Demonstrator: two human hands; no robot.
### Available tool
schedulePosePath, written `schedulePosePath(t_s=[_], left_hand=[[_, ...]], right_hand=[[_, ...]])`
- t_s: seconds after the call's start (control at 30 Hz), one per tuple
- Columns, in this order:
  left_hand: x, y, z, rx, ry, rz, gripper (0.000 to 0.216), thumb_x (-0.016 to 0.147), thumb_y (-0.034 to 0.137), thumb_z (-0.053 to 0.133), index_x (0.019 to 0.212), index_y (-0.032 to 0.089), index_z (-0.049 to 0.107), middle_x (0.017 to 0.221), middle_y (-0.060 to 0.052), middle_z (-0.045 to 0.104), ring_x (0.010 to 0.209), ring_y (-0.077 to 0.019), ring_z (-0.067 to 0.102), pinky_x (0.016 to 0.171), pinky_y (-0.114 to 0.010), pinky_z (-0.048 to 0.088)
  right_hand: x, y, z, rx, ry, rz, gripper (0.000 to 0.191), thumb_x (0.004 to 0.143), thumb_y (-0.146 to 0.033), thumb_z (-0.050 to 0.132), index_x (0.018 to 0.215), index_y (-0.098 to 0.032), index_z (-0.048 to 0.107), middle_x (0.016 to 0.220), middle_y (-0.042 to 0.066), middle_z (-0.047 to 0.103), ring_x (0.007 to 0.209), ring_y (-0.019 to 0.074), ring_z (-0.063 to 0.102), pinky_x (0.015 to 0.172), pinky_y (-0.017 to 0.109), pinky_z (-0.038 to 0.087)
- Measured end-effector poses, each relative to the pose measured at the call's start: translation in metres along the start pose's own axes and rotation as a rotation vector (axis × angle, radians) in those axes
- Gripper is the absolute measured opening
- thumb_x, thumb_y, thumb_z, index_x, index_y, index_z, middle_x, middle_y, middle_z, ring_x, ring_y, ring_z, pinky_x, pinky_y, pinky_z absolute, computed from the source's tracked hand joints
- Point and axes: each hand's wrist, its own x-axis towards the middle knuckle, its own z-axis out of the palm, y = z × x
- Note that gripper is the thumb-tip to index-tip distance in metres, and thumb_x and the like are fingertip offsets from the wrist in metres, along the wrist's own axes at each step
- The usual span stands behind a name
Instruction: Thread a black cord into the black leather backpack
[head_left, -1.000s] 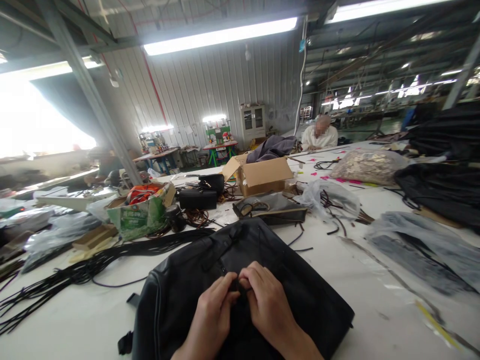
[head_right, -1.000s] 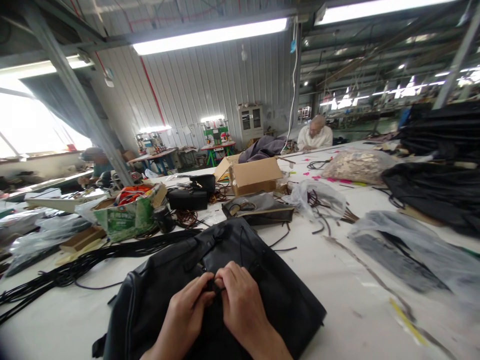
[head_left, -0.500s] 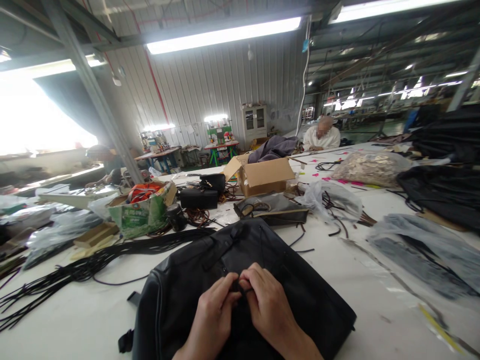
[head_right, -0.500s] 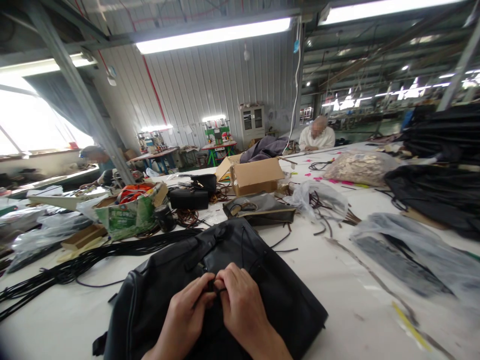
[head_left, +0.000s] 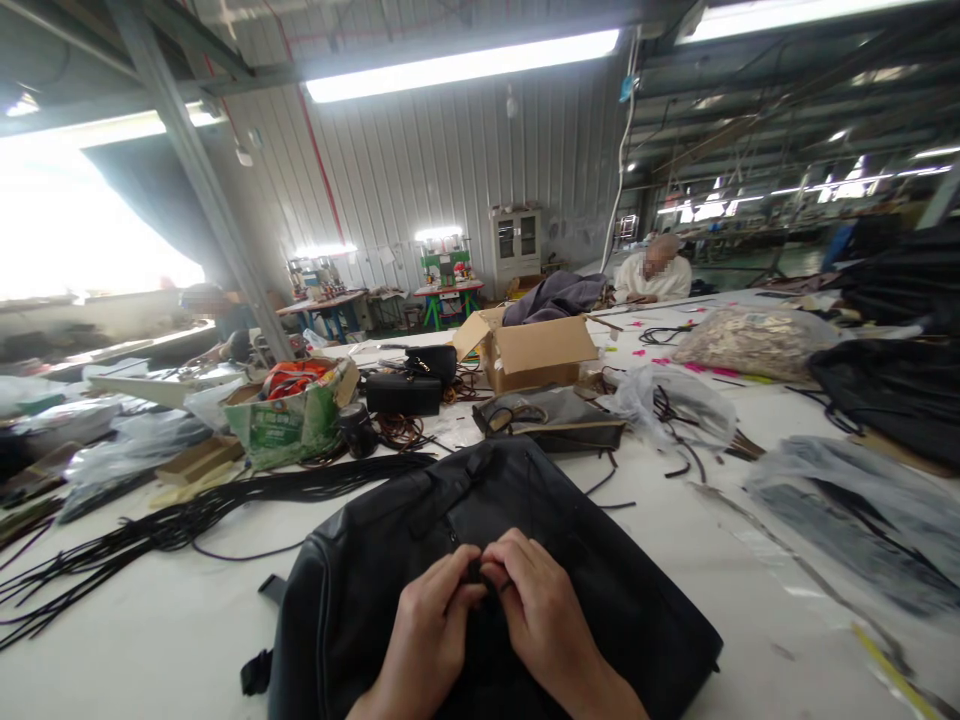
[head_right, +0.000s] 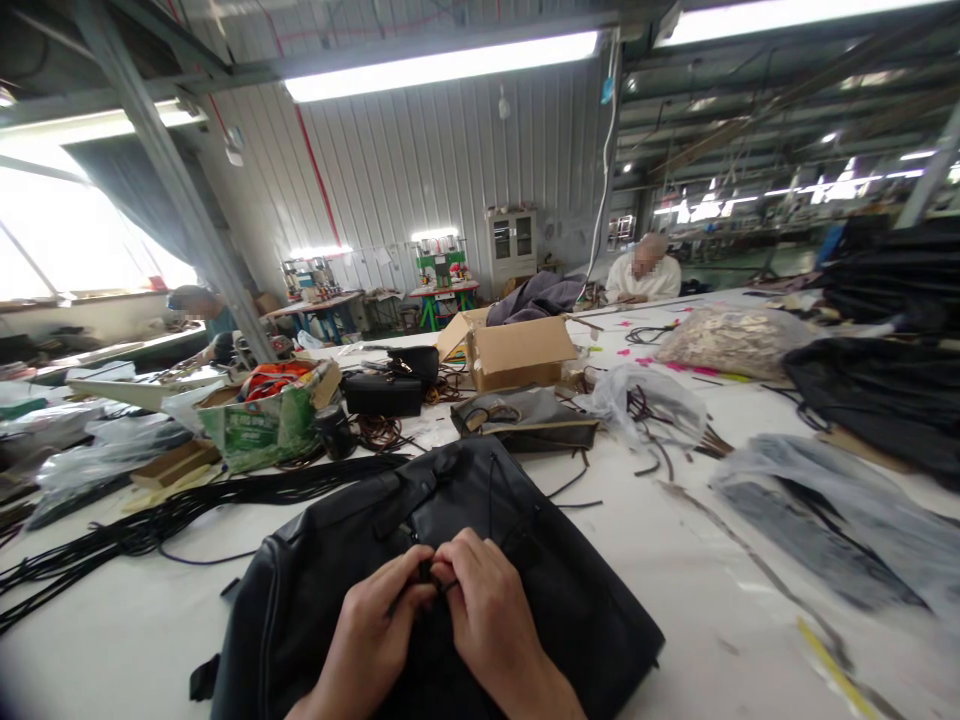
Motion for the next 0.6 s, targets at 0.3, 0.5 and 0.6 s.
schedulePosePath(t_s=[0.3, 0.5, 0.6], left_hand=[[0.0033, 0.0038, 0.0012, -0.059, 0.004, -0.022, 0.044, 0.106, 0.008, 0.058, 0.143, 0.030, 0.066, 0.115, -0.001, 0.074, 0.085, -0.0118, 0.073, 0.079, -0.018, 0.060], [0.0041, 0.0075, 0.0023, -0.095, -0.004, -0.051, 0.041, 0.106, 0.009, 0.057, 0.141, 0.029, 0.067, 0.107, 0.000, 0.074, 0.083, -0.0119, 0.072, 0.077, -0.018, 0.059], [0.0055, 0.0071, 0.0035, -0.089, 0.021, -0.051, 0.044, 0.103, 0.007, 0.062, 0.139, 0.032, 0.069, 0.114, 0.001, 0.075, 0.097, -0.0131, 0.075, 0.089, -0.017, 0.060]], right_hand=[[0.0028, -0.0015, -0.0011, 0.091, 0.029, 0.001, 0.016, 0.113, -0.011, 0.047, 0.115, -0.023, 0.058, 0.104, 0.004, 0.063, 0.093, 0.0196, 0.057, 0.079, 0.036, 0.043], [0.0020, -0.0026, -0.0015, 0.100, 0.045, 0.020, 0.012, 0.114, -0.015, 0.051, 0.112, -0.024, 0.059, 0.102, 0.003, 0.066, 0.090, 0.0190, 0.059, 0.078, 0.036, 0.046], [0.0021, -0.0025, -0.0022, 0.156, 0.058, 0.047, 0.011, 0.114, -0.016, 0.053, 0.112, -0.025, 0.060, 0.102, 0.002, 0.068, 0.091, 0.0172, 0.062, 0.079, 0.033, 0.049]])
